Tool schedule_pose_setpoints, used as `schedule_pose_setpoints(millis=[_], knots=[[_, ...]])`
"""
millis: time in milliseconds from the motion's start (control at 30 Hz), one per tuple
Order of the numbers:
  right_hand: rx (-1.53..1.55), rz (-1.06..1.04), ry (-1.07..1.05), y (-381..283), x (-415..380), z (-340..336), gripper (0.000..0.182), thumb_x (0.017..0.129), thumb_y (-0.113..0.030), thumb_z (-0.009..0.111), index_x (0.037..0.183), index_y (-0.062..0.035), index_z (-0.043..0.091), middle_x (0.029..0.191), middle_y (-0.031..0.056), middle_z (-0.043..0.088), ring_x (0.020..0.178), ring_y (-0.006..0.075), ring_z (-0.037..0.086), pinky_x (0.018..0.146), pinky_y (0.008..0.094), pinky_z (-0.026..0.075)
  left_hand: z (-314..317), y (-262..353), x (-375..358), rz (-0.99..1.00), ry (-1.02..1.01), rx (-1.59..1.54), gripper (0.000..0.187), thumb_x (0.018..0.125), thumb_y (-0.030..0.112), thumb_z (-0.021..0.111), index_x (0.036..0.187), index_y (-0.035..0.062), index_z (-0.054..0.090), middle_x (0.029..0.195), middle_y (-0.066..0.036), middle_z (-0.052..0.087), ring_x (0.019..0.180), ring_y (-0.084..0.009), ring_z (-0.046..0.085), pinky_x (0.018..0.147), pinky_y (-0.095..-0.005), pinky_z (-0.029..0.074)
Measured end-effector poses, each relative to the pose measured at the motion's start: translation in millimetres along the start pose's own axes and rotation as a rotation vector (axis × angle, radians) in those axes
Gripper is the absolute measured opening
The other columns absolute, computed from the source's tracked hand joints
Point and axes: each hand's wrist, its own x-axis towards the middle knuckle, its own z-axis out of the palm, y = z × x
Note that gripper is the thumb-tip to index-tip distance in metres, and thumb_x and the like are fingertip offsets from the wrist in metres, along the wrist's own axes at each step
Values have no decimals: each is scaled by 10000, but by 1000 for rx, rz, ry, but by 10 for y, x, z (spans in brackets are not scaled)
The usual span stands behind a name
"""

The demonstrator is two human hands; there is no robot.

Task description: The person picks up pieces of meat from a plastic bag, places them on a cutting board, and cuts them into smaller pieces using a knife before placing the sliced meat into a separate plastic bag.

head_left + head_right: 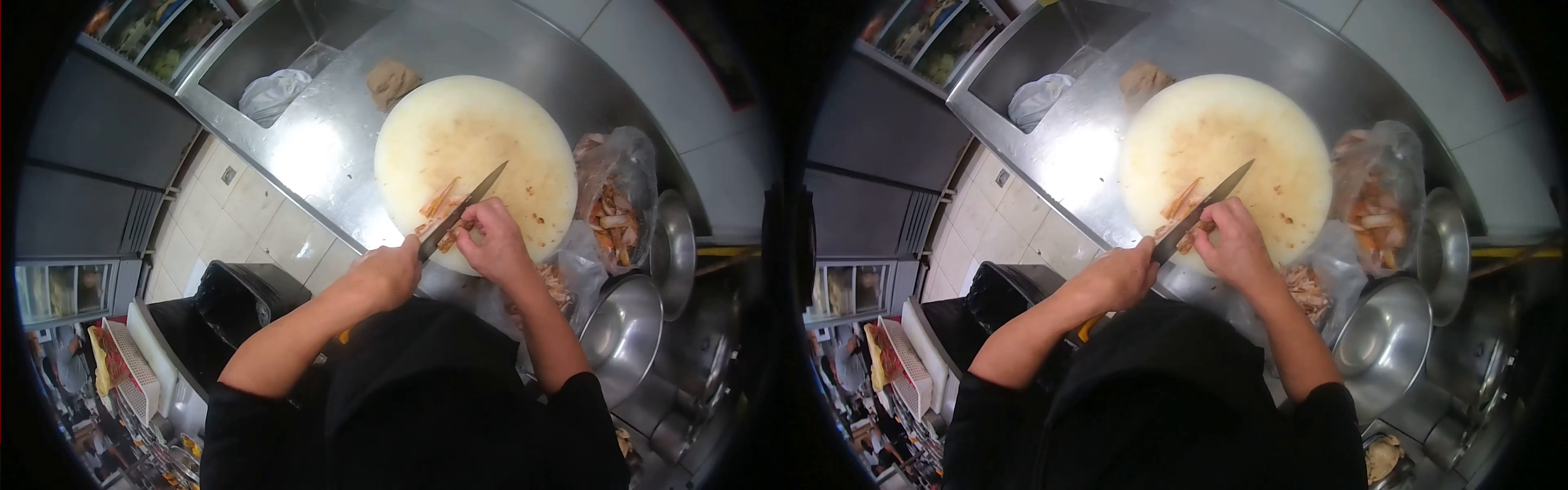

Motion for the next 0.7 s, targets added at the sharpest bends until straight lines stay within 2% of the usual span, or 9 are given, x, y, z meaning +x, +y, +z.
schedule_pose_setpoints(millis=[33, 133, 233, 333, 367, 467, 500, 600, 700], knots=[[-4, -4, -8, 10, -5, -37, 246, 802, -55, 740, 1033, -44, 656, 968, 123, 606, 850, 279, 652, 755, 355, 547, -6, 4, -21, -23, 14, 22, 279, 1017, 244, 507, 1131, -10, 485, 884, -310, 683, 885, -508, 657, 805, -584, 501], [-131, -63, -106, -56, -113, -205, 243, 790, -59, 727, 1019, -50, 644, 964, 123, 580, 912, 320, 633, 832, 385, 531, -60, 86, -112, -47, 7, 128, 262, 997, 216, 485, 1143, -2, 479, 912, -305, 696, 904, -499, 670, 825, -580, 510], [-148, -151, -117, -32, -167, -252, 206, 764, -64, 720, 948, -63, 627, 899, 111, 570, 942, 341, 611, 870, 407, 511, -17, 119, -99, -67, -16, 205, 245, 983, 189, 461, 1144, 4, 465, 926, -315, 701, 909, -498, 680, 832, -582, 518], [-123, -180, -185, 64, -233, -212, 179, 749, -44, 706, 884, -81, 594, 856, 100, 579, 900, 324, 611, 827, 417, 511, -8, 114, -117, -42, 11, 228, 255, 975, 193, 475, 1141, 1, 452, 897, -315, 702, 874, -509, 678, 820, -591, 516], [-112, -172, -123, 69, -277, -196, 152, 751, -24, 686, 839, -88, 580, 836, 94, 593, 877, 314, 616, 780, 420, 509, -6, 120, -122, -28, 23, 231, 261, 973, 195, 479, 1142, -1, 449, 888, -313, 703, 863, -512, 678, 817, -594, 516], [-76, 86, -23, 90, -393, -479, 108, 786, -43, 654, 841, -80, 569, 849, 120, 585, 875, 337, 602, 764, 455, 496, 43, 96, -110, -39, 45, 271, 280, 969, 203, 492, 1147, -5, 430, 862, -309, 703, 832, -512, 679, 805, -604, 514], [-61, 72, 61, 169, -389, -718, 99, 796, -51, 662, 866, -76, 596, 846, 117, 594, 861, 323, 615, 766, 425, 504, 69, 74, -106, -26, 49, 287, 291, 971, 206, 492, 1156, -5, 416, 840, -310, 699, 810, -507, 683, 792, -601, 520], [-246, 292, 238, 374, -407, -1482, 130, 796, -54, 675, 913, -61, 619, 911, 127, 631, 863, 293, 622, 786, 417, 505, 153, 61, -142, 4, 67, 286, 295, 974, 222, 501, 1150, -3, 427, 824, -302, 700, 788, -488, 690, 775, -593, 533], [-826, 118, 408, 516, -405, -1905, 202, 813, -95, 733, 1004, -60, 675, 975, 148, 652, 935, 341, 639, 824, 421, 518, 232, 138, -254, 19, 87, 310, 270, 985, 227, 508, 1155, 25, 451, 884, -287, 694, 814, -464, 699, 748, -572, 553]])
